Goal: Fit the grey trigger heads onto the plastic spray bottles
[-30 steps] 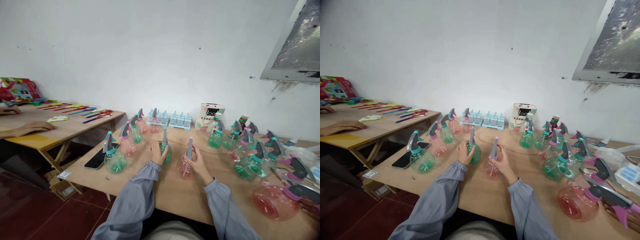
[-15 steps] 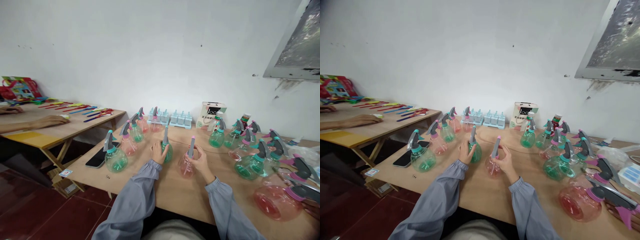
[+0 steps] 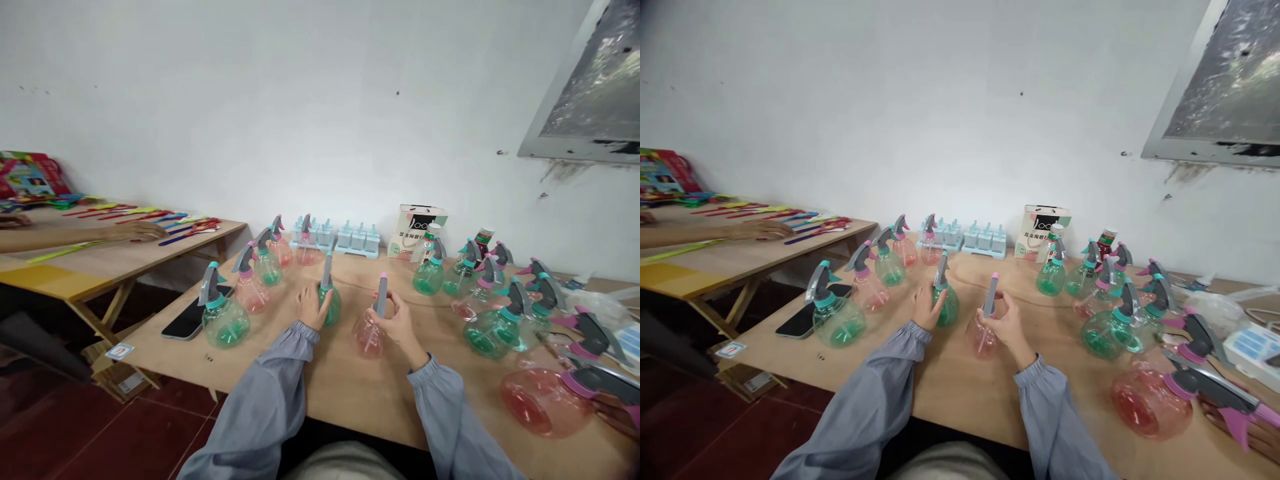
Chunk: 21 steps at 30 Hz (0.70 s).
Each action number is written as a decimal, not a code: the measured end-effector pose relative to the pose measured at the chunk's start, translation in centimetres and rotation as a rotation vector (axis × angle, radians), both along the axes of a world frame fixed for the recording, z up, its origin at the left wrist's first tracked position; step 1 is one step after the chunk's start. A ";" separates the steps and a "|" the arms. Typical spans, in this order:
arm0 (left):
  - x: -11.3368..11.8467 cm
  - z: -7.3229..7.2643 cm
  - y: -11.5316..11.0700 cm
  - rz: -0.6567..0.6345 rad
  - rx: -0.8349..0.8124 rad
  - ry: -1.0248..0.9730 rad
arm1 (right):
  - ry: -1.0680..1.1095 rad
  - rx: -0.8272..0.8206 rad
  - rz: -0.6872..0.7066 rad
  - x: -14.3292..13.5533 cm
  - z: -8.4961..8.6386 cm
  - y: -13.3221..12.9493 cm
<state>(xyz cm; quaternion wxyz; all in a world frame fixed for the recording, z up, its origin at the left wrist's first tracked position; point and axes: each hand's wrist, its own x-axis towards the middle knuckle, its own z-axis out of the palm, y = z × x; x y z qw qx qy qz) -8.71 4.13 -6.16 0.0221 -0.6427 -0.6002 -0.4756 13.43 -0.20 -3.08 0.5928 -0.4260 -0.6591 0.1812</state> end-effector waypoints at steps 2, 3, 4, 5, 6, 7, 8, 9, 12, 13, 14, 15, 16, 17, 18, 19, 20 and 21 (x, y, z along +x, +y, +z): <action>0.0 0.0 0.0 0.001 0.000 -0.011 | -0.006 0.004 -0.002 0.1 0.1 0.1; 0.0 0.0 0.1 0.000 0.001 -0.014 | -0.008 0.010 0.004 0.1 0.1 0.1; 0.0 0.0 0.1 -0.003 0.002 -0.015 | -0.011 0.014 0.012 0.2 0.0 0.2; 0.0 0.0 0.1 -0.007 0.002 -0.015 | -0.011 0.015 0.021 0.2 0.0 0.3; 0.0 0.1 0.0 -0.010 0.002 -0.015 | -0.010 0.011 0.029 0.3 0.0 0.3; 0.0 0.1 0.0 -0.013 0.001 -0.015 | -0.008 0.005 0.035 0.3 -0.1 0.4; 0.0 0.1 0.0 -0.015 0.000 -0.015 | -0.005 0.000 0.032 0.4 -0.1 0.4; 0.0 0.1 0.0 -0.015 -0.002 -0.014 | -0.003 -0.002 0.023 0.4 -0.1 0.4; 0.0 0.1 -0.1 -0.011 -0.006 -0.011 | -0.016 0.006 -0.003 0.5 0.0 0.4; 0.0 0.1 -0.1 -0.011 -0.005 -0.011 | -0.023 0.013 -0.003 0.5 0.1 0.4; 0.0 0.1 -0.1 -0.011 -0.003 -0.011 | -0.028 0.019 0.001 0.4 0.2 0.4; 0.0 0.1 -0.1 -0.010 -0.003 -0.011 | -0.028 0.025 0.007 0.4 0.2 0.4; 0.0 0.2 -0.1 -0.011 -0.003 -0.012 | -0.025 0.031 0.009 0.4 0.2 0.5; 0.0 0.2 -0.1 -0.011 -0.006 -0.011 | -0.020 0.036 0.012 0.3 0.2 0.5; 0.1 0.2 -0.2 -0.012 -0.010 -0.011 | -0.018 0.037 0.013 0.3 0.1 0.5; 0.1 0.3 -0.2 -0.013 -0.015 -0.011 | -0.019 0.038 0.009 0.2 0.1 0.5; 0.1 0.3 -0.2 -0.012 -0.019 -0.012 | -0.022 0.040 -0.004 0.2 0.1 0.5; 0.1 0.3 -0.2 -0.011 -0.022 -0.014 | -0.025 0.043 -0.023 0.1 0.0 0.5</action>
